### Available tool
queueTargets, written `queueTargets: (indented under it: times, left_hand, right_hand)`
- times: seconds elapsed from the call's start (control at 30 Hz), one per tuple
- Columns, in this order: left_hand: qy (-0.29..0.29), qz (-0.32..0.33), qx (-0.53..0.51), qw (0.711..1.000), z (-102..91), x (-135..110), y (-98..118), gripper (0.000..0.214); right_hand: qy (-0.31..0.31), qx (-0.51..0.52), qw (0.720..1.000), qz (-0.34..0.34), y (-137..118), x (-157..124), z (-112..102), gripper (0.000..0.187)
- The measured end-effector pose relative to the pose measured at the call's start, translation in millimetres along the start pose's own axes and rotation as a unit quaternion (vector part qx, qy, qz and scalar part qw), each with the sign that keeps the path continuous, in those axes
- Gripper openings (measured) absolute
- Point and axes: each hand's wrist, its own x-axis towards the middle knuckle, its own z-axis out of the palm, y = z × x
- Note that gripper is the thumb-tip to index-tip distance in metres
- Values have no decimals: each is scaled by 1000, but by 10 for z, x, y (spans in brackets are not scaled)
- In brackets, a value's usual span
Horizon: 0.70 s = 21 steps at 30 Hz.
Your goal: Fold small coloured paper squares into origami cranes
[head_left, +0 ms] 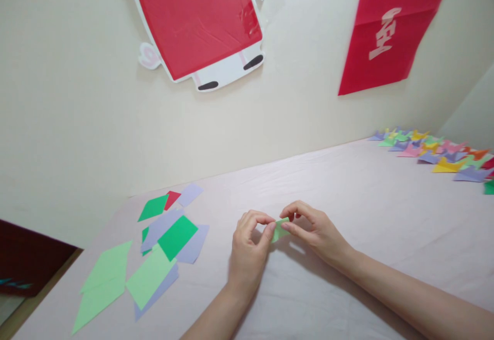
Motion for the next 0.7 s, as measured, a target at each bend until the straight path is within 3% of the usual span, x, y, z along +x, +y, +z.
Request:
queueTargets:
  times: [0.37, 0.5, 0.63, 0.7]
  left_hand:
    - [16, 6, 7, 1000, -1, -3, 2, 7]
    - [45, -10, -6, 999, 9, -29, 71, 11]
    - [-28, -92, -87, 992, 78, -63, 120, 24]
    - [-38, -126, -126, 983, 115, -69, 105, 28]
  right_hand:
    - [-7, 3, 1000, -10, -5, 3, -11, 9]
    - [49, -35, 995, -76, -12, 30, -48, 11]
    - [60, -127, 976, -166, -48, 41, -78, 11]
    - [42, -176, 962, -202, -76, 33, -69, 11]
